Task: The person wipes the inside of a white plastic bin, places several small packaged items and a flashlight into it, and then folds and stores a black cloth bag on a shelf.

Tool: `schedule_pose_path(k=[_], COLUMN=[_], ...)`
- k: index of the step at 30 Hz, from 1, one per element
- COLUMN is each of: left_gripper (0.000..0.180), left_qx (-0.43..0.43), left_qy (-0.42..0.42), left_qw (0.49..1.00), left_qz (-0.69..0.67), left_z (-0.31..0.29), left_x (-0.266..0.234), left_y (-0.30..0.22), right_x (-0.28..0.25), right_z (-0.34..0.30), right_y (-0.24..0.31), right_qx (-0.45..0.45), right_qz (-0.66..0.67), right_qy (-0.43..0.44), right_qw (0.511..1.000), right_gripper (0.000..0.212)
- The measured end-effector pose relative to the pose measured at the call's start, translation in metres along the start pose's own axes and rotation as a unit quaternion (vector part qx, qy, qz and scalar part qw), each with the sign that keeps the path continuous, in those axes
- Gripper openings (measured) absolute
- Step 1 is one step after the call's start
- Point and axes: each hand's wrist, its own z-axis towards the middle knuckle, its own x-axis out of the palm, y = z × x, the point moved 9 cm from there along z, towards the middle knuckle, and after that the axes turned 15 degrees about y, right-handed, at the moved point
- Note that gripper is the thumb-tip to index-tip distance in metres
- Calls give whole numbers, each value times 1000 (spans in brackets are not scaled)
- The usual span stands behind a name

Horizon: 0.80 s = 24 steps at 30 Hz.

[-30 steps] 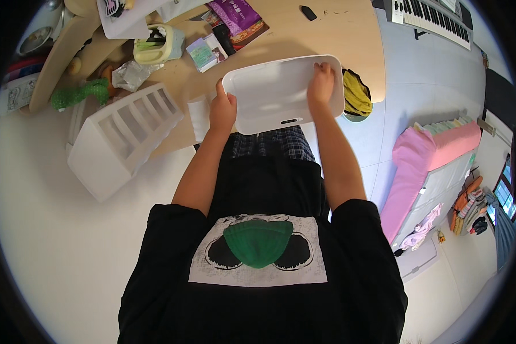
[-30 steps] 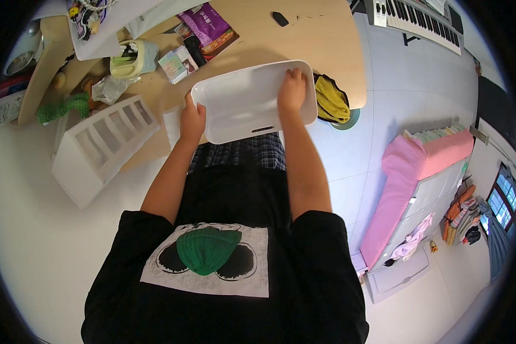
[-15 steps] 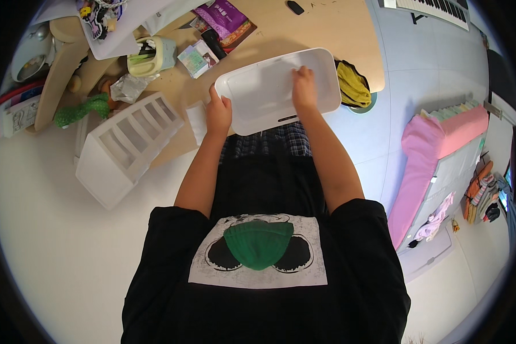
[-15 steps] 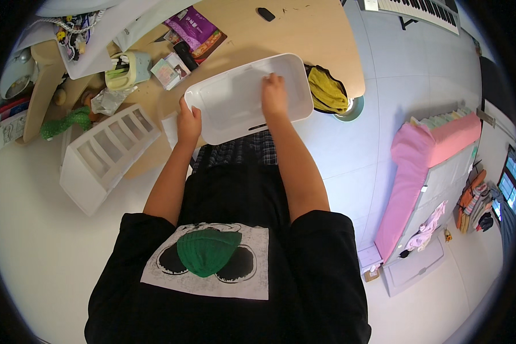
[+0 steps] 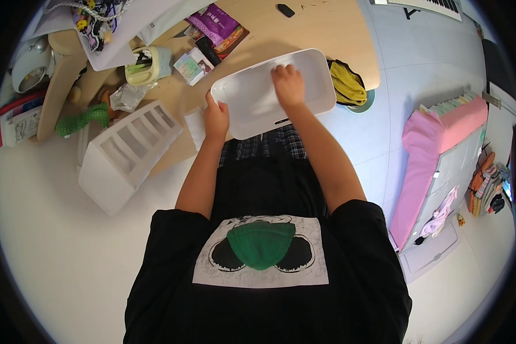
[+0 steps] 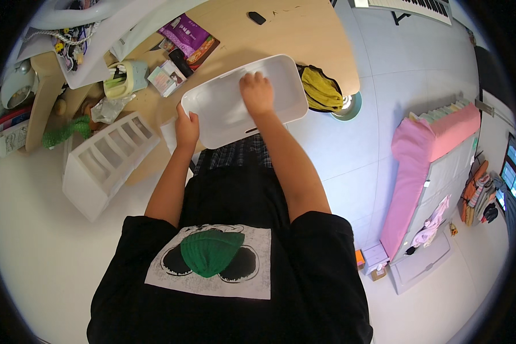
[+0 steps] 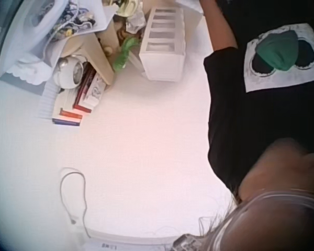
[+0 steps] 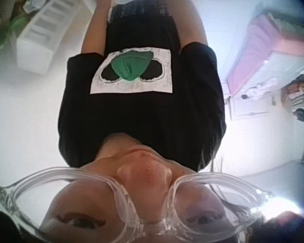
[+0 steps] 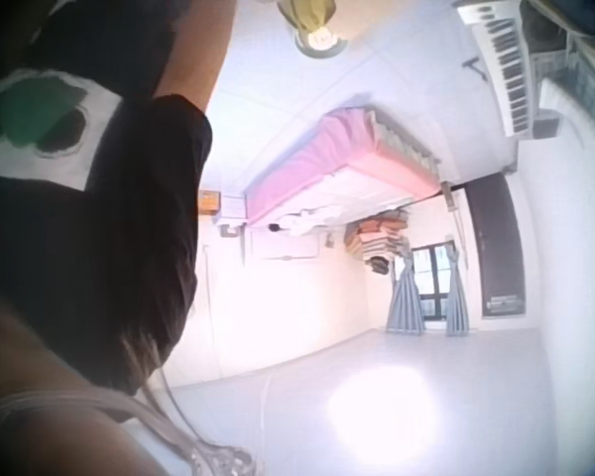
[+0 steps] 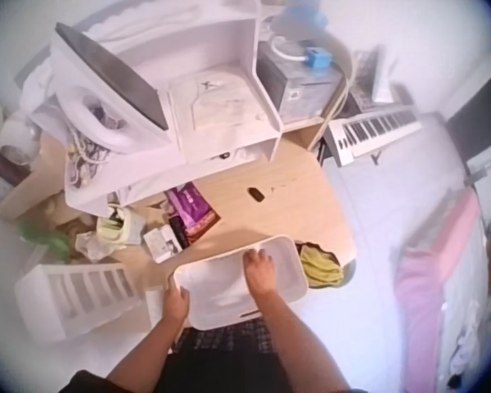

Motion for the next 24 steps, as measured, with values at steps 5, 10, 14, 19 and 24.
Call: schedule_pose_path(k=[5, 10, 14, 19, 24], left_gripper=[43, 44, 45, 44, 43], left_qx=[-46, -28, 8, 4, 4], left_qy=[41, 23, -2, -3, 2], left_qw=[997, 999, 1000, 1000, 1000], left_qz=[-36, -40, -5, -17, -19], left_z=[0, -1, 1, 0, 1], left_x=[6, 4, 2, 8, 9], left_y=[1, 4, -4, -1, -2], right_x=[20, 8, 39, 45, 46], right_z=[12, 16, 2, -53, -76], right_y=[-39, -67, -77, -85, -84], right_qx=[42, 112, 162, 258, 263], right_qz=[-1, -143, -156, -46, 8], right_qy=[36, 77, 227, 349, 428], right_qw=[998, 980, 948, 900, 865], right_gripper=[8, 19, 18, 17, 16])
